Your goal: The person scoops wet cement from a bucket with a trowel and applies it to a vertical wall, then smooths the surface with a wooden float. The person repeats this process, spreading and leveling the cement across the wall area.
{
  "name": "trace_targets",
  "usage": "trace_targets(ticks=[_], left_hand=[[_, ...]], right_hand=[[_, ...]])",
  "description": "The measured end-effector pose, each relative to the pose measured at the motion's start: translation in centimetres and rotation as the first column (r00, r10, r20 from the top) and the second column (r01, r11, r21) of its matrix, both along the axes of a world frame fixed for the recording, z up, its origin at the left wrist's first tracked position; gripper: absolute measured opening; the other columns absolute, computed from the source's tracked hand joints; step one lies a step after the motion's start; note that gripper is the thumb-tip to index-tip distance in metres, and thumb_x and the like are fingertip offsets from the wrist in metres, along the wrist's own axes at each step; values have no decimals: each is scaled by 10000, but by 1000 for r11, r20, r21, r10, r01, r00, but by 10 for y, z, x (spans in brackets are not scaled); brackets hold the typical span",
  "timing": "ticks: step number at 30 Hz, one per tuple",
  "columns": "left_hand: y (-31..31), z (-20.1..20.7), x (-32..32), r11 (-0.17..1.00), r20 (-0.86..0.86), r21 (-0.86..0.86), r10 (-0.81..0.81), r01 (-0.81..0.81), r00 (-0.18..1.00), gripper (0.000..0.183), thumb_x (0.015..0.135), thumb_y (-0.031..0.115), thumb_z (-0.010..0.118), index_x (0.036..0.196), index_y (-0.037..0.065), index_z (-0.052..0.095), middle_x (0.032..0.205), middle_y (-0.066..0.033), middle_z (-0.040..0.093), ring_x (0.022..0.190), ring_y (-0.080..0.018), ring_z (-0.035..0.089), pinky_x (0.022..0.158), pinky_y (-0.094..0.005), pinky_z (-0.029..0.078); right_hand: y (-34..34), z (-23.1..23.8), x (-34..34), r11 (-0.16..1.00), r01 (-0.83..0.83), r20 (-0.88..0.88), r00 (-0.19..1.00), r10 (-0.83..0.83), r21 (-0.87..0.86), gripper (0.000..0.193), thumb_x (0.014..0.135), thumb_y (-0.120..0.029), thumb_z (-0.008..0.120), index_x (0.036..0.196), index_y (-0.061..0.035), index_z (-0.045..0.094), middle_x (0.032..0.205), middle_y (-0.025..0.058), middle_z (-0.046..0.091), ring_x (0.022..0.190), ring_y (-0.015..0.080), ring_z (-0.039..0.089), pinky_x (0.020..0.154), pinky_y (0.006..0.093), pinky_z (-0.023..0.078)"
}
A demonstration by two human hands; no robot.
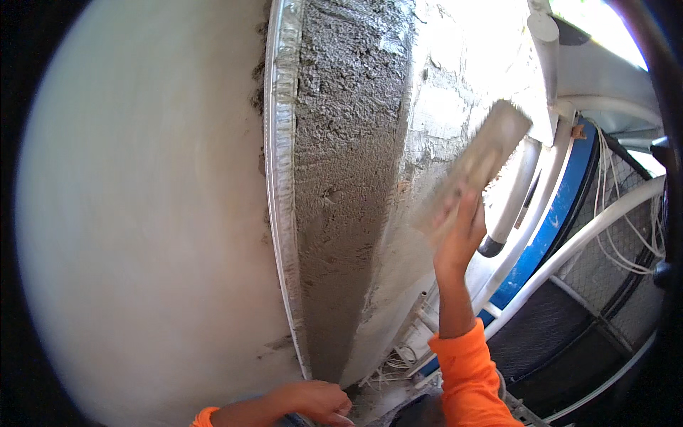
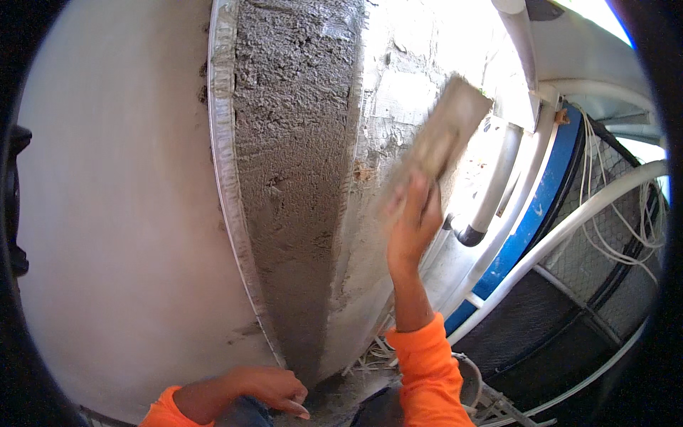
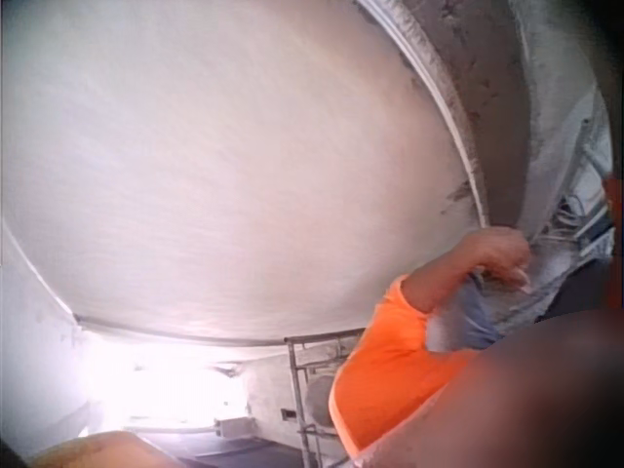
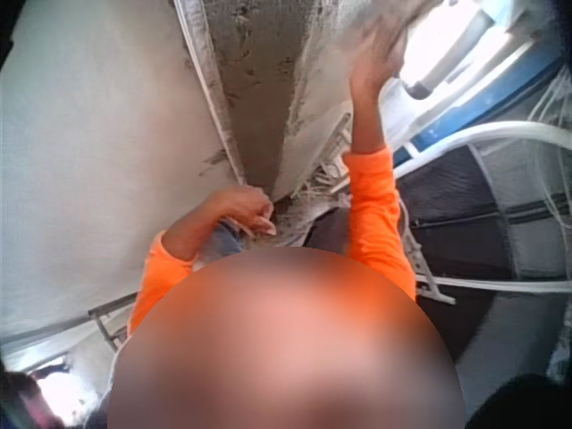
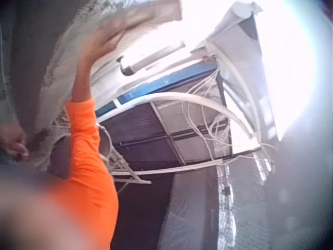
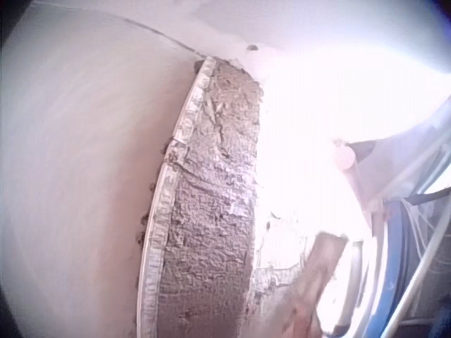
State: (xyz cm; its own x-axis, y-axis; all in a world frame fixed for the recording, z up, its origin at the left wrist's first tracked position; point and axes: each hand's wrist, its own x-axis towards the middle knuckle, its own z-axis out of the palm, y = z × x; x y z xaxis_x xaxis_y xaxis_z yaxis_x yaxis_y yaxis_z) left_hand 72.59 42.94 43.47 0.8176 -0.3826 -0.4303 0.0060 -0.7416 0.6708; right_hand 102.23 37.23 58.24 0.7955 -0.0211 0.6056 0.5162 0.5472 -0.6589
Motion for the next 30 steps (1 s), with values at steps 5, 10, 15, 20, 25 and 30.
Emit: trace_targets(ticks=[5, 10, 15, 20, 25, 30], left_hand=[[1, -10, 11, 997, 7, 53, -59, 59, 998, 636, 933, 675, 612, 863, 47, 683, 711, -125, 656, 691, -314, 640, 623, -457, 476], [-2, -20, 24, 997, -34, 32, -68, 69, 997, 636, 922, 676, 621, 941, 47, 714, 801, -137, 712, 792, -341, 693, 680, -467, 508], [-2, -27, 40, 994, -81, 107, 5, 4, 997, 656, 925, 666, 620, 1159, 59, 708, 987, -180, 749, 967, -386, 710, 802, -485, 538], [-6, -22, 43, 989, -59, 148, 27, -18, 998, 698, 929, 659, 622, 1307, 74, 655, 1124, -198, 739, 1068, -407, 692, 892, -493, 534], [-13, -10, 27, 990, -58, 130, 60, -52, 997, 728, 934, 649, 624, 1391, 83, 606, 1147, -209, 733, 1074, -410, 689, 897, -493, 534], [-7, -6, 14, 988, -56, 142, 71, -62, 996, 755, 939, 650, 618, 1429, 77, 573, 1059, -206, 749, 1013, -397, 708, 867, -485, 542]], right_hand=[[-62, -153, 47, 483, 293, 77, 905, -419, -825, 590, 1050, -520, 504, 1013, 31, 712, 792, 280, 649, 743, 316, 656, 716, 484, 488], [-98, -169, 36, 640, 313, 194, 949, -251, -702, 488, 1017, -439, 619, 993, 44, 683, 791, 229, 670, 740, 304, 668, 684, 431, 506], [-68, -107, 6, 826, 253, 389, 920, -44, -504, 338, 960, -312, 716, 1053, -5, 611, 836, 197, 663, 723, 313, 695, 651, 422, 538], [-10, -80, -14, 855, 405, 830, 556, 50, -323, 310, 879, -211, 763, 1080, -39, 602, 878, 139, 658, 676, 348, 687, 596, 421, 556], [20, -80, -31, 847, 393, 881, 442, 167, -358, 339, 834, -172, 785, 1098, -67, 600, 838, 91, 612, 629, 269, 677, 556, 393, 576], [31, -79, -32, 845, 471, 921, 384, 60, -251, 361, 831, -174, 792, 1125, -80, 605, 915, 70, 628, 697, 243, 693, 605, 379, 591]])
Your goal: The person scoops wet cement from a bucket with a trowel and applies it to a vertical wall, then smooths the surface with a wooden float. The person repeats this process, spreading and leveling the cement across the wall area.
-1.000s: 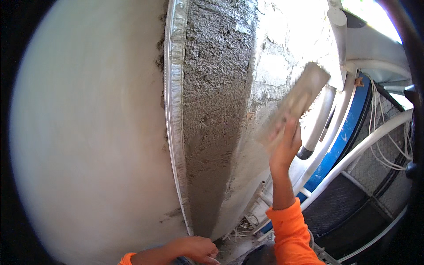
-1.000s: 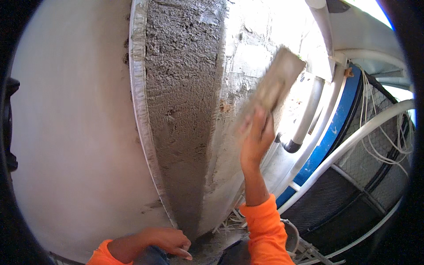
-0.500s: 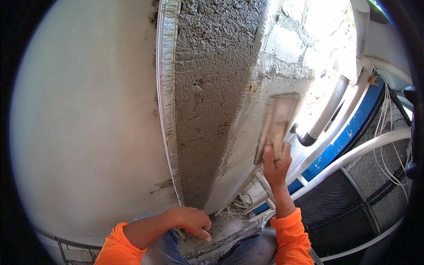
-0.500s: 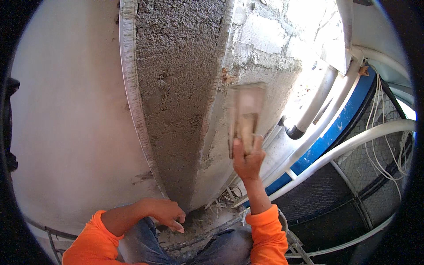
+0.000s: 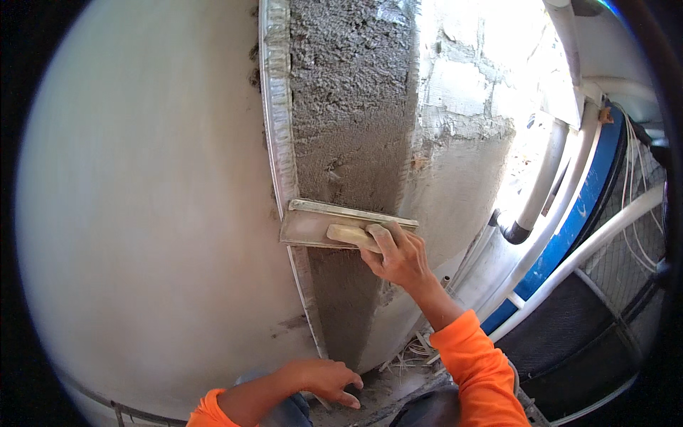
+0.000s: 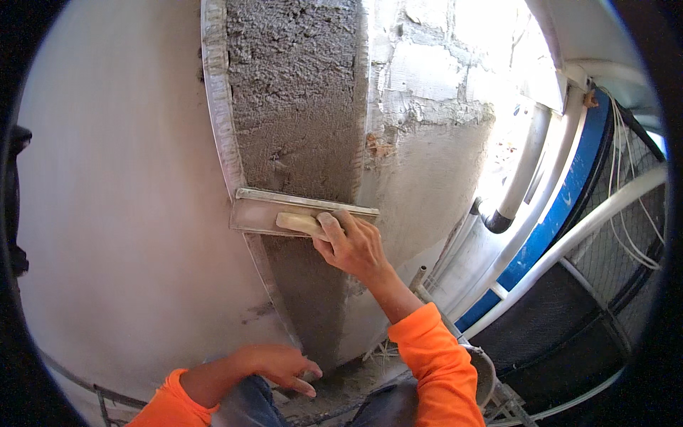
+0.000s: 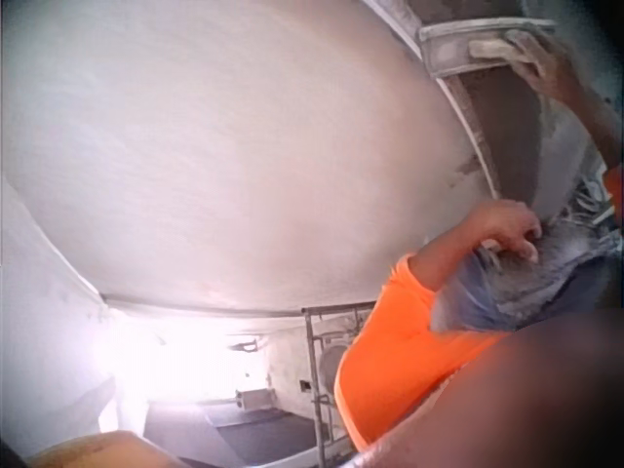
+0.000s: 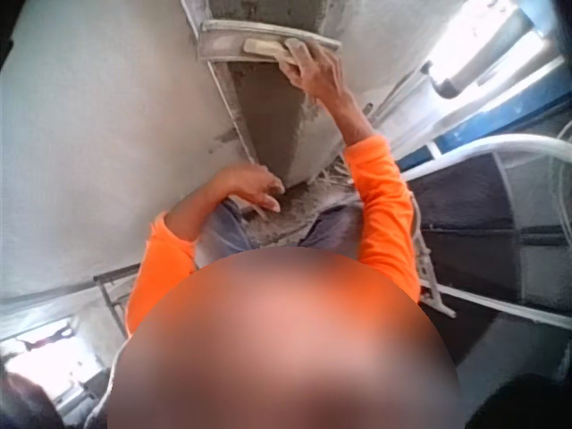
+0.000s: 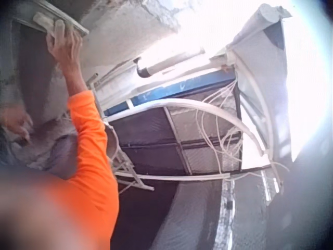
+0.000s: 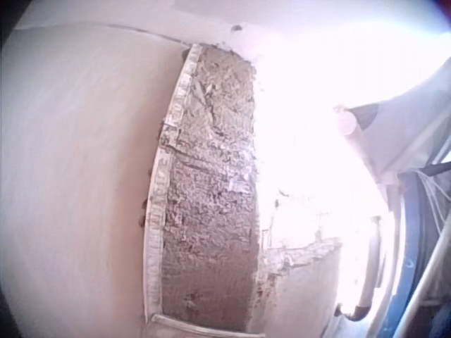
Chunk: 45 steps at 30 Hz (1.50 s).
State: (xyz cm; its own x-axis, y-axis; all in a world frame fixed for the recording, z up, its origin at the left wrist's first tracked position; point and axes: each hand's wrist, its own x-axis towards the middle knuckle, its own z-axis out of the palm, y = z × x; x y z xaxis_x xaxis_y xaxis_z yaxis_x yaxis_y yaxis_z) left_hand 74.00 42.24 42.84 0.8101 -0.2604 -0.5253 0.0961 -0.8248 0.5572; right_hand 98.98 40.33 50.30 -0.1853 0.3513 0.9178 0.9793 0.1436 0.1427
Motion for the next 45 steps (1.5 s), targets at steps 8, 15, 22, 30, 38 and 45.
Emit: trace_targets(ticks=[8, 15, 22, 30, 38, 45], left_hand=[[10, 0, -10, 999, -21, -52, 11, -12, 1000, 803, 960, 657, 590, 1473, 43, 519, 1061, -206, 752, 984, -381, 718, 868, -458, 548], [11, 7, -8, 998, -13, -67, -18, 17, 1000, 816, 969, 666, 571, 1515, 67, 476, 1112, -205, 750, 1064, -376, 708, 912, -465, 547], [15, 8, -6, 993, -37, -114, -31, 27, 999, 844, 965, 685, 563, 1533, 69, 459, 1149, -200, 744, 1084, -366, 706, 926, -464, 545], [14, 15, -8, 994, -20, -106, -28, 25, 999, 844, 961, 694, 560, 1540, 88, 455, 1122, -197, 750, 1074, -379, 708, 925, -471, 546], [17, 10, -2, 995, -64, -100, -20, 13, 998, 841, 965, 690, 556, 1553, 100, 440, 1194, -229, 720, 1139, -388, 685, 957, -479, 533], [17, 5, -3, 992, 59, -124, -4, 12, 998, 791, 932, 661, 614, 1460, 79, 525, 1155, -217, 732, 1081, -367, 699, 910, -469, 542]], right_hand=[[18, 27, -8, 984, 47, 76, 995, -61, 171, 458, 844, -169, 788, 1272, -117, 631, 1037, 69, 659, 869, 244, 709, 742, 387, 604], [20, 68, -16, 976, 19, 59, 998, -33, 215, 429, 831, -120, 793, 1244, -99, 678, 1095, 98, 677, 908, 282, 711, 787, 395, 586], [21, 112, -17, 970, 31, 72, 996, -49, 241, 347, 862, -151, 767, 1203, -129, 707, 1096, 70, 675, 935, 274, 710, 815, 404, 596], [22, 139, -19, 967, 41, 86, 994, -65, 251, 304, 899, -168, 748, 1196, -121, 704, 1120, 66, 669, 972, 255, 705, 842, 393, 588], [24, 171, -18, 962, 10, 154, 987, -54, 271, 340, 884, -135, 758, 1212, -74, 691, 1110, 112, 666, 912, 278, 701, 771, 386, 580], [27, 195, -19, 959, 6, 129, 991, -45, 282, 287, 916, -173, 734, 1196, -116, 706, 1083, 73, 653, 903, 242, 694, 789, 383, 593]])
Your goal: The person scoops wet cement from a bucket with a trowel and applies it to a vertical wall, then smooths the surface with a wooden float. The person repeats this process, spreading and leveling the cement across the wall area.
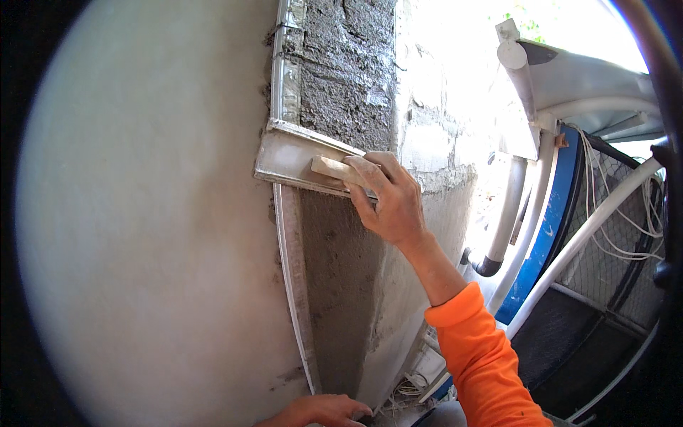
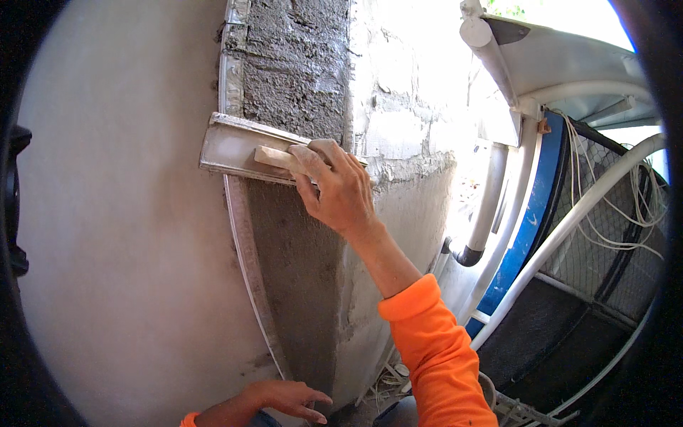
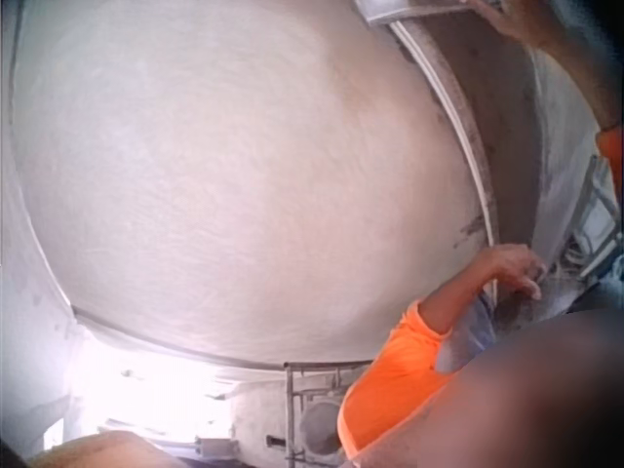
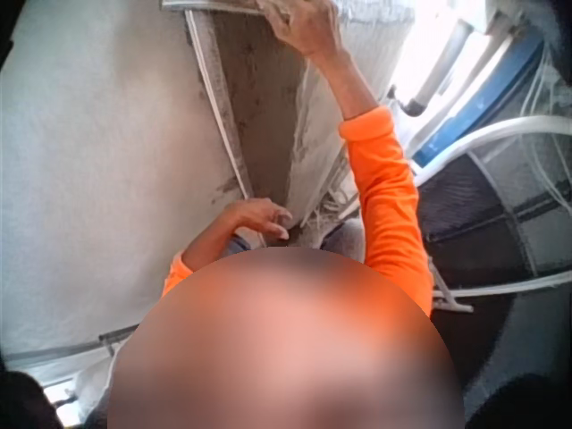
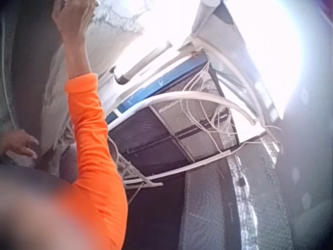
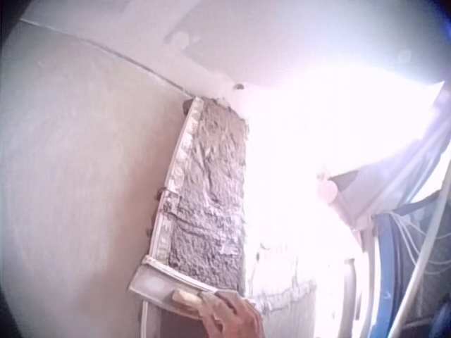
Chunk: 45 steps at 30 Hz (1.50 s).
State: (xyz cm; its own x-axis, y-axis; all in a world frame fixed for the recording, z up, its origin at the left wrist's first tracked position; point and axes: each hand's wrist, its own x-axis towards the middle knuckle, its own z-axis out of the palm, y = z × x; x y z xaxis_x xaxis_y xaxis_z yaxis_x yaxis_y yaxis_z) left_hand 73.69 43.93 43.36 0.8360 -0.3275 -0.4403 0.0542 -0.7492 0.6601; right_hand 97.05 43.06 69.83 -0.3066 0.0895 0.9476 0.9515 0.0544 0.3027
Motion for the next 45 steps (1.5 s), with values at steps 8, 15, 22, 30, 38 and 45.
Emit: trace_targets(ticks=[8, 15, 22, 30, 38, 45], left_hand=[[1, 4, -1, 997, 121, -48, -51, 57, 991, 768, 884, 588, 714, 1369, 1, 611, 1129, -195, 746, 1029, -348, 718, 854, -443, 564], [3, -5, 1, 1000, 110, -4, -26, 26, 994, 789, 878, 613, 709, 1376, 9, 609, 1134, -197, 746, 1038, -348, 718, 863, -443, 566], [8, -17, 10, 998, -16, 5, -55, 55, 998, 849, 950, 688, 583, 1531, 81, 463, 1166, -221, 737, 1113, -381, 697, 958, -463, 535], [13, -26, 8, 1000, -44, -8, -18, 18, 999, 844, 951, 685, 581, 1508, 57, 484, 1181, -220, 734, 1082, -388, 706, 969, -457, 536], [17, -32, 32, 995, -142, -41, 83, -90, 986, 789, 936, 635, 654, 1476, 73, 533, 1136, -184, 750, 928, -284, 735, 857, -410, 571], [12, -60, 71, 989, -251, 57, 147, -137, 957, 752, 931, 600, 675, 1438, 54, 572, 1145, -179, 739, 810, -249, 720, 786, -393, 572]], right_hand=[[3, 31, -1, 1000, -27, 50, 998, 26, 14, 293, 907, -155, 729, 1192, -90, 703, 1037, 82, 641, 841, 239, 688, 739, 375, 595], [7, 68, -3, 1000, -3, 102, 995, 1, 20, 324, 900, -170, 741, 1212, -93, 697, 1030, 80, 626, 793, 223, 668, 696, 386, 595], [9, 123, -11, 994, 48, 214, 974, -68, 97, 362, 898, -233, 761, 1239, -125, 704, 1086, 110, 659, 867, 282, 710, 757, 422, 613], [-63, 68, 21, 923, -16, 28, 1000, 6, 385, 362, 972, -255, 739, 1253, -35, 681, 1052, 124, 746, 898, 189, 716, 808, 339, 575], [-146, -278, 34, 966, 189, -984, -16, -177, -177, 396, 971, -324, 677, 1172, 16, 656, 1025, 270, 707, 1015, 402, 682, 911, 468, 500], [-182, -304, 39, 939, -90, -896, -341, 283, 331, 238, 1011, -254, 648, 1122, -53, 587, 725, -17, 501, 513, 75, 453, 419, 292, 371]])
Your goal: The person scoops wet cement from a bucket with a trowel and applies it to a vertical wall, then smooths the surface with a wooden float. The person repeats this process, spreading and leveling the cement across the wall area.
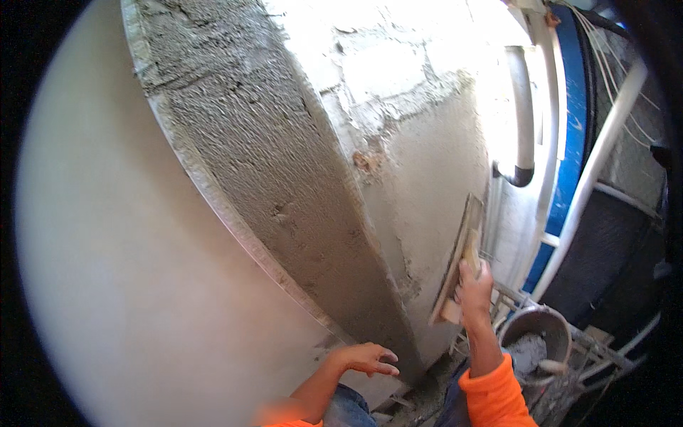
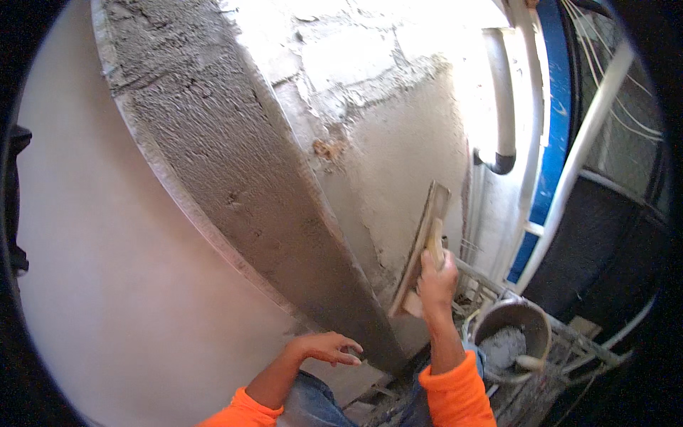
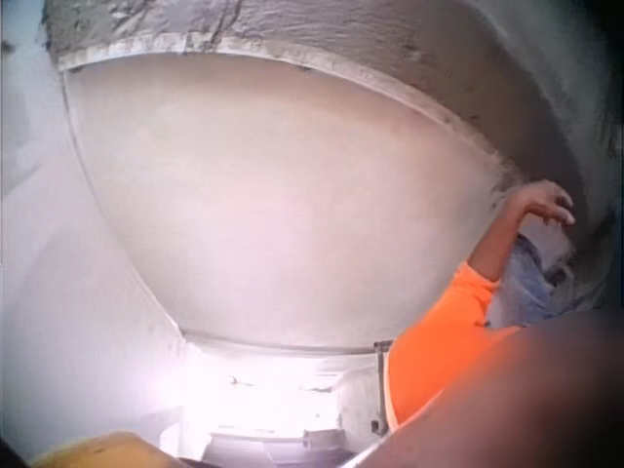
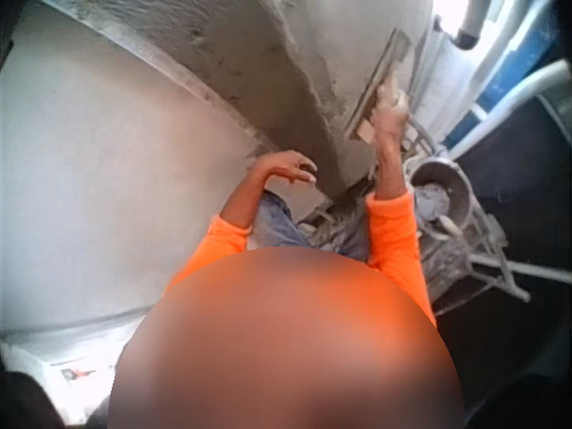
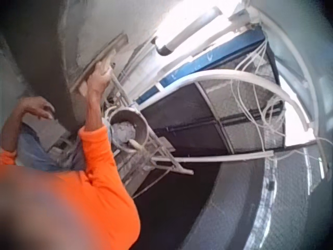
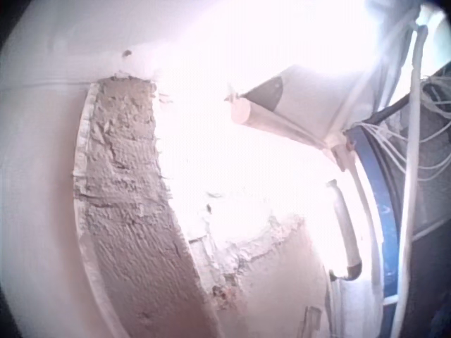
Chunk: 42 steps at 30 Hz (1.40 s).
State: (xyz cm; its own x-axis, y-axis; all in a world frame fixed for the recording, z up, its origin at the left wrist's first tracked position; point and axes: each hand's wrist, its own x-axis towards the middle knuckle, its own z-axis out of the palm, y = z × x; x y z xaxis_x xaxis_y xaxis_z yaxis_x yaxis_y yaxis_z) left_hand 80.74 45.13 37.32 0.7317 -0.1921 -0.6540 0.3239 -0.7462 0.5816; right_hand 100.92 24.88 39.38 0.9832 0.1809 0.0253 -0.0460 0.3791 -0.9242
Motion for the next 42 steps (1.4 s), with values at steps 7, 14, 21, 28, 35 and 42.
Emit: trace_targets(ticks=[7, 14, 21, 28, 35, 42], left_hand=[[-6, -43, 29, 999, -39, 31, 34, -33, 999, 702, 944, 568, 666, 1362, 6, 621, 1100, -173, 737, 794, -264, 715, 739, -419, 572], [-13, -68, 61, 989, -63, 146, 3, 6, 998, 661, 967, 552, 625, 1339, 6, 631, 1073, -171, 738, 831, -291, 740, 746, -435, 569], [-23, -88, 80, 990, -13, 136, -39, 40, 999, 598, 965, 514, 634, 1295, 16, 671, 1185, -166, 726, 850, -301, 757, 806, -451, 573], [-23, -77, 78, 986, -64, 165, 3, 7, 998, 696, 944, 561, 658, 1391, 29, 609, 1244, -180, 709, 977, -312, 735, 836, -459, 578], [-13, -59, 63, 977, 15, 212, -1, -2, 1000, 682, 917, 573, 669, 1365, 59, 643, 1244, -185, 710, 1071, -334, 696, 905, -455, 554], [-24, -86, 54, 939, 80, 341, -71, 40, 994, 675, 921, 529, 682, 1440, 108, 583, 1376, -207, 627, 1252, -347, 611, 1088, -527, 421]], right_hand=[[-23, 13, 6, 970, -166, -38, 986, 162, -178, 186, 1009, -199, 639, 1089, -50, 563, 732, 6, 559, 508, 97, 495, 436, 277, 405], [-46, 5, 25, 970, -180, -19, 984, 180, -161, 226, 1015, -201, 646, 1099, -12, 555, 739, 32, 572, 503, 105, 506, 433, 276, 409], [-58, 1, 34, 971, -186, -56, 982, 179, -151, 243, 1017, -205, 652, 1137, -15, 560, 746, 29, 581, 522, 105, 518, 453, 269, 417], [-57, 5, 30, 962, -204, -37, 979, 201, -183, 259, 1021, -216, 654, 1164, -19, 565, 755, 16, 572, 521, 94, 498, 455, 263, 406], [-46, 10, 24, 952, -220, -48, 976, 214, -211, 313, 1021, -248, 663, 1195, -5, 571, 765, 8, 561, 537, 82, 492, 460, 252, 396], [-38, 15, 17, 939, -259, -55, 966, 253, -227, 358, 1024, -261, 662, 1226, 22, 577, 798, 3, 579, 564, 67, 493, 489, 240, 402]])
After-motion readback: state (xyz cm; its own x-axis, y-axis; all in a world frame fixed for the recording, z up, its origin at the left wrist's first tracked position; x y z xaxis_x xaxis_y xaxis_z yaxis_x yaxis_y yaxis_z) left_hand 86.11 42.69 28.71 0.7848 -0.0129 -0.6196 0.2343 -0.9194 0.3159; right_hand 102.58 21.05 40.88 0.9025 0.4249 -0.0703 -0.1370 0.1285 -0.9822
